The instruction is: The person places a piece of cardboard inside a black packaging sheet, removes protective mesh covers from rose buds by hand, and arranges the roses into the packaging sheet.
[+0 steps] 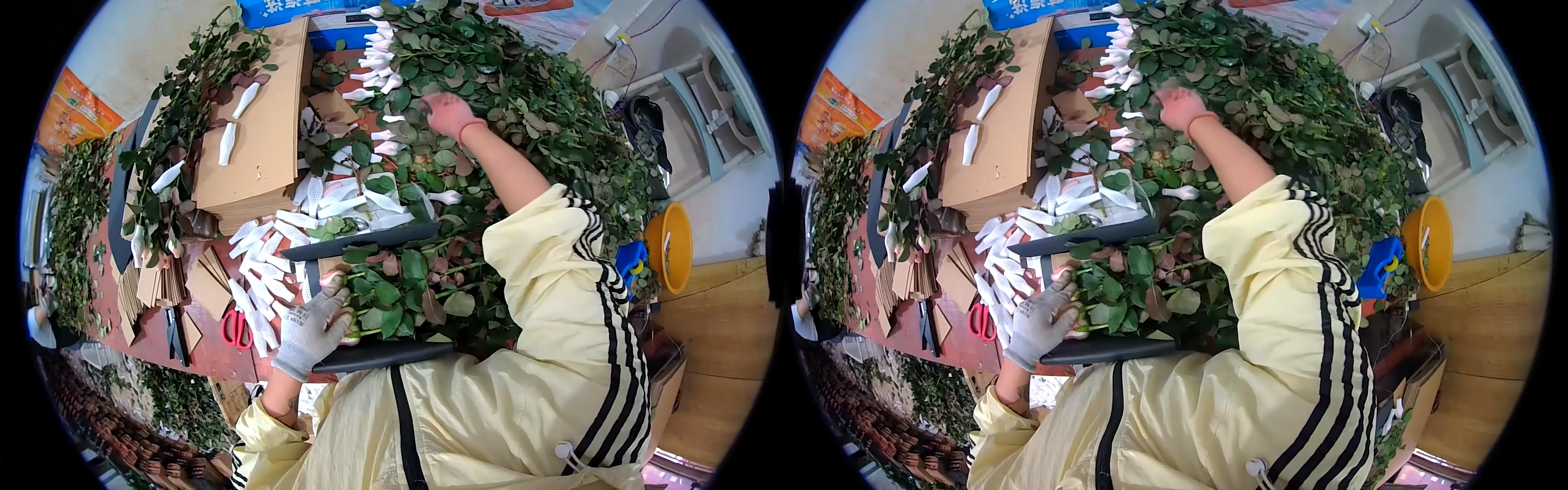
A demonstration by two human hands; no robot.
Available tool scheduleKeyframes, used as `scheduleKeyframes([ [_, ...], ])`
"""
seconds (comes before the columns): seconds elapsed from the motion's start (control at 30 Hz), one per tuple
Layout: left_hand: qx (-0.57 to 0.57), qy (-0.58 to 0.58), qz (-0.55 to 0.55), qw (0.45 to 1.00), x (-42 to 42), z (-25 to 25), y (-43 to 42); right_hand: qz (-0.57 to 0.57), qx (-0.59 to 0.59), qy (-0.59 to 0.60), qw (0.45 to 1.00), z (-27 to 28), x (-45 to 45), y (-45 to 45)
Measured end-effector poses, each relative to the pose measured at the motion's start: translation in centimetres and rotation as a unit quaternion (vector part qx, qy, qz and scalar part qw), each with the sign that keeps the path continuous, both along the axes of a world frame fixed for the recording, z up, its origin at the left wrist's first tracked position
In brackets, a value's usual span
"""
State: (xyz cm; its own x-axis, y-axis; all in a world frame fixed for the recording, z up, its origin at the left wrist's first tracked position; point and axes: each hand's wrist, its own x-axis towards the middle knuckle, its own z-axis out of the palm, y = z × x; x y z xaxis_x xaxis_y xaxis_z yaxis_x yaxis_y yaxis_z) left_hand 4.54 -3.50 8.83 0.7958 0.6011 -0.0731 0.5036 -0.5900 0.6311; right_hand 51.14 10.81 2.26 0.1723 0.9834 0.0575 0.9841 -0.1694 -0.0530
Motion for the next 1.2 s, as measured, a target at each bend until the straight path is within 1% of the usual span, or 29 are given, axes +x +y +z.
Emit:
scheduleKeyframes([
  [0.07, -0.047, 0.002, 0.017, 0.999, 0.2, 0.3, -0.1, 0.028, -0.069, -0.137, 0.988, -1.0, -1.6, -0.9],
  [0.1, -0.026, -0.007, 0.013, 1.000, 0.2, 0.2, -0.2, 0.030, -0.067, -0.137, 0.988, -1.1, -2.2, -1.2],
  [0.17, -0.034, -0.012, 0.018, 0.999, 0.2, 0.2, -0.1, -0.043, -0.165, -0.153, 0.973, -1.5, -2.8, -1.9],
  [0.23, -0.045, -0.015, 0.020, 0.999, 0.0, 0.1, -0.4, -0.028, -0.149, -0.171, 0.974, -2.4, -3.1, -2.8],
  [0.3, -0.011, -0.010, 0.011, 1.000, 0.0, -0.1, -0.2, -0.013, -0.125, -0.193, 0.973, -2.8, -2.5, -2.9],
  [0.37, -0.013, -0.012, 0.013, 1.000, 0.1, 0.3, -0.2, 0.029, -0.164, -0.159, 0.973, -2.7, -1.4, -2.9],
  [0.4, -0.016, -0.013, 0.011, 1.000, 0.0, 0.4, -0.2, 0.030, -0.164, -0.160, 0.973, -2.6, -0.8, -3.1],
  [0.43, -0.016, -0.013, 0.011, 1.000, 0.0, 0.3, -0.3, 0.061, -0.108, -0.169, 0.978, -2.3, 0.0, -3.3],
  [0.47, -0.004, -0.019, 0.006, 1.000, 0.0, 0.1, -0.2, 0.090, -0.050, -0.178, 0.979, -0.4, -0.6, -3.7],
  [0.5, 0.008, -0.025, 0.003, 1.000, 0.1, -0.1, -0.2, 0.079, -0.072, -0.212, 0.972, 1.6, -0.9, -4.1],
  [0.53, 0.008, -0.027, 0.002, 1.000, 0.1, 0.0, -0.2, 0.077, -0.072, -0.213, 0.971, 3.2, -0.9, -4.1],
  [0.6, -0.048, -0.002, 0.013, 0.999, 0.2, 0.5, -0.2, 0.032, -0.012, -0.248, 0.968, 5.1, -0.4, -4.3],
  [0.63, -0.048, 0.002, 0.010, 0.999, 0.2, 0.6, -0.1, 0.018, -0.005, -0.231, 0.973, 6.3, -0.2, -4.6],
  [0.67, -0.049, 0.002, 0.008, 0.999, 0.1, 0.3, -0.1, 0.002, 0.030, -0.203, 0.979, 7.4, 0.0, -5.0],
  [0.73, 0.006, -0.016, -0.002, 1.000, -0.1, -0.5, -0.1, -0.015, -0.019, -0.104, 0.994, 10.2, 0.4, -5.9],
  [0.77, 0.007, -0.016, -0.004, 1.000, -0.2, -0.4, -0.1, -0.009, -0.058, -0.118, 0.991, 11.2, 0.8, -6.0],
  [0.8, 0.012, -0.013, -0.005, 1.000, -0.2, -0.4, -0.1, -0.043, -0.116, -0.127, 0.984, 12.4, 1.3, -6.6],
  [0.87, 0.018, -0.013, -0.012, 1.000, -0.1, -0.3, 0.1, -0.002, -0.099, -0.110, 0.989, 16.7, 1.9, -9.0],
  [0.9, 0.021, -0.010, -0.013, 1.000, -0.2, -0.3, 0.2, -0.029, 0.021, -0.122, 0.992, 18.6, 3.4, -10.1],
  [0.93, 0.023, -0.009, -0.015, 1.000, -0.2, -0.4, 0.2, -0.054, 0.140, -0.135, 0.979, 20.9, 5.0, -11.2],
  [0.97, 0.011, -0.015, -0.011, 1.000, -0.3, -0.5, 0.2, -0.136, 0.174, 0.003, 0.975, 25.5, 5.5, -12.7],
  [1.0, 0.019, -0.031, -0.009, 0.999, -0.3, -0.6, 0.2, -0.144, 0.308, -0.110, 0.934, 27.7, 10.4, -14.1],
  [1.03, 0.023, -0.029, -0.011, 0.999, -0.3, -0.7, 0.2, -0.150, 0.340, -0.160, 0.914, 31.3, 15.7, -16.5],
  [1.07, 0.030, -0.027, -0.011, 0.999, -0.3, -0.7, 0.3, -0.187, 0.469, -0.113, 0.856, 34.0, 16.7, -18.7],
  [1.13, 0.033, -0.036, -0.012, 0.999, -0.2, -0.5, 0.5, -0.099, 0.635, -0.009, 0.766, 37.4, 15.3, -22.3],
  [1.17, 0.031, -0.036, -0.011, 0.999, -0.1, -0.4, 0.5, -0.095, 0.639, -0.014, 0.763, 38.4, 12.7, -23.3],
  [1.2, 0.035, -0.039, -0.013, 0.999, 0.0, 0.0, 0.5, -0.074, 0.649, 0.006, 0.757, 38.5, 8.8, -24.0],
])
